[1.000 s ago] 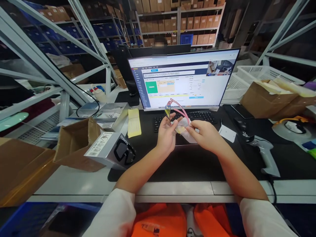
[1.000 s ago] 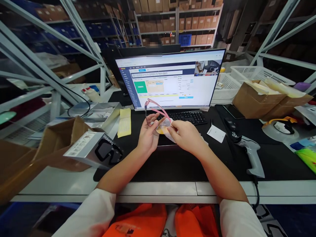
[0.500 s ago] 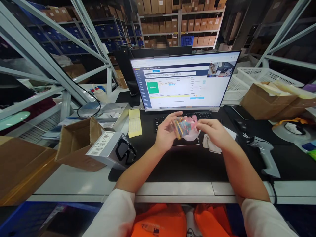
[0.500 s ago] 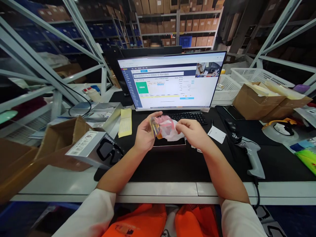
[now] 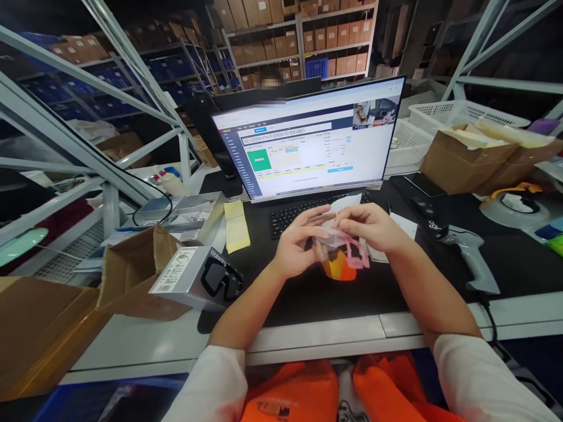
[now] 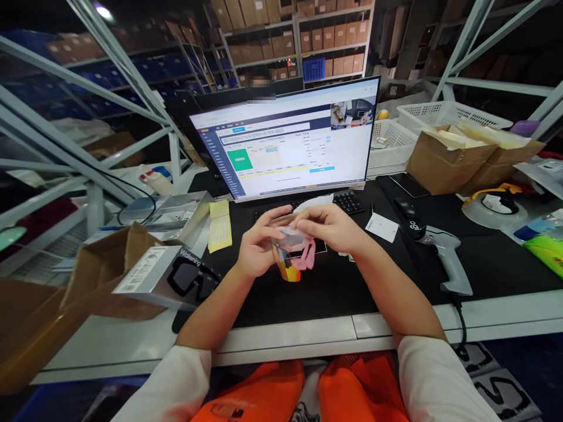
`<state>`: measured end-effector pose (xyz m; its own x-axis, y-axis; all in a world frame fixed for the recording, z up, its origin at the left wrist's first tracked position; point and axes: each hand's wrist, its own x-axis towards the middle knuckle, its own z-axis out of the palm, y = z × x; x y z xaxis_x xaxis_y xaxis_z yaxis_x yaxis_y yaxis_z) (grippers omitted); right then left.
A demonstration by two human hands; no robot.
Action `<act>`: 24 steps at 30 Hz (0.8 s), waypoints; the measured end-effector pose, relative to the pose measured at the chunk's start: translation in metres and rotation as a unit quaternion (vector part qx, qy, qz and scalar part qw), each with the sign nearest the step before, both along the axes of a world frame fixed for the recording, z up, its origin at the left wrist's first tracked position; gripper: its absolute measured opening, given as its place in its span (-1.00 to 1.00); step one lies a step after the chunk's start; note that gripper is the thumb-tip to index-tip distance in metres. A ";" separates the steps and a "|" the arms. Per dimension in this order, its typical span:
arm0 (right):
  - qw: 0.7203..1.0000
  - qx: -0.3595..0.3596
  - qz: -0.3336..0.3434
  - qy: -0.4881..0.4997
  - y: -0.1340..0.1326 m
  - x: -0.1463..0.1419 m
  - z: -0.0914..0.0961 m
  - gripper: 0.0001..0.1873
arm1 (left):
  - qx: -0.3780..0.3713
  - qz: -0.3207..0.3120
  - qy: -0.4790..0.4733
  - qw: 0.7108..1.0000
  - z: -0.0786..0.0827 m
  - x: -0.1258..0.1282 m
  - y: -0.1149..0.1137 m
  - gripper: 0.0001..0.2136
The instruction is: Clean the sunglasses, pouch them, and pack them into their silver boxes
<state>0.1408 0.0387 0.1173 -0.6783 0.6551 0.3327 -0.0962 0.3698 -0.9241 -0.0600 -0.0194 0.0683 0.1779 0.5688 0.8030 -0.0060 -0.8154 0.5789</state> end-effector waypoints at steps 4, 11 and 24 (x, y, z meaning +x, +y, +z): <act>0.988 0.051 -0.146 -0.009 0.005 -0.002 -0.004 -0.61 | 0.049 0.167 -0.073 0.982 -0.003 -0.001 0.002 -0.78; 0.982 0.061 -0.094 -0.153 0.004 -0.028 -0.024 -0.69 | 0.103 0.253 0.018 0.962 -0.019 0.002 0.001 -0.91; 0.992 0.059 -0.092 -0.058 0.000 0.005 0.002 -0.65 | -0.006 0.102 -0.012 0.995 0.006 -0.006 -0.003 -0.76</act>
<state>0.1462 0.0386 0.1196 -0.5884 0.7328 0.3418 0.0870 0.4776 -0.8742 -0.0655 -0.0227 0.0739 0.0395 0.6013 0.7980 0.1447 -0.7937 0.5909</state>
